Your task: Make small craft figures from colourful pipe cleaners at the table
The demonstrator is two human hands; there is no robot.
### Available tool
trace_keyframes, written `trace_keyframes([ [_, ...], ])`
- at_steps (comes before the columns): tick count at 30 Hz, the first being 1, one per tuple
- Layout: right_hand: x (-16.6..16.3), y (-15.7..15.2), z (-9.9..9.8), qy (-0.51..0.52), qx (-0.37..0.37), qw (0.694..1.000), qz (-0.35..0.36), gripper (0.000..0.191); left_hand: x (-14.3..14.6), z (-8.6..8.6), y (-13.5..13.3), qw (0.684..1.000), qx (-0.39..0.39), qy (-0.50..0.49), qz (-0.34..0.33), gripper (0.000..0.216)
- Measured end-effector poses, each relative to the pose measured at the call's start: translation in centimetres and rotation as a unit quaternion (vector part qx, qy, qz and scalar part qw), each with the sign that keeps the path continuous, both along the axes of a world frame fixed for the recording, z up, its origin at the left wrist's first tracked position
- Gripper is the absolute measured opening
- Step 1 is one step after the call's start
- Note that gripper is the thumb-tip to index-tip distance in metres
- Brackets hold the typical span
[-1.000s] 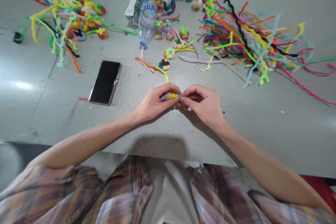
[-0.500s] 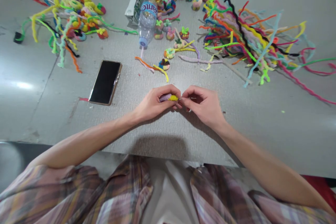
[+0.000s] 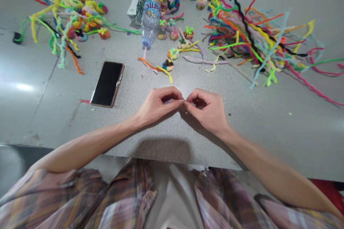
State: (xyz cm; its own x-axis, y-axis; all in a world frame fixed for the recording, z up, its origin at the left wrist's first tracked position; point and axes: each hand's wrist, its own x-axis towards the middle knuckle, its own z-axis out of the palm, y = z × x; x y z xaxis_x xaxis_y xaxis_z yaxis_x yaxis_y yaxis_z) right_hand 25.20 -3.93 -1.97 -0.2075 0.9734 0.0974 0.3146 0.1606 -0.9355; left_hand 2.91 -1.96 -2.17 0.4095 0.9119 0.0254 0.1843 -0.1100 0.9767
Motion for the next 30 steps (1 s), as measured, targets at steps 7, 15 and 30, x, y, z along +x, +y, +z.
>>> trace_keyframes([
  [7,0.0,-0.1,-0.2,-0.016,0.026,1.000,-0.007,0.023,0.4,0.6,-0.2,0.998,-0.049,-0.042,0.016,0.014],
  [15,-0.1,-0.6,-0.8,0.028,-0.043,0.999,-0.008,0.019,0.4,0.7,-0.1,0.994,-0.094,-0.058,0.011,0.013],
  [30,0.4,0.0,-0.7,-0.011,-0.015,1.000,0.016,0.015,0.2,0.2,0.0,0.996,-0.082,-0.045,-0.002,0.014],
])
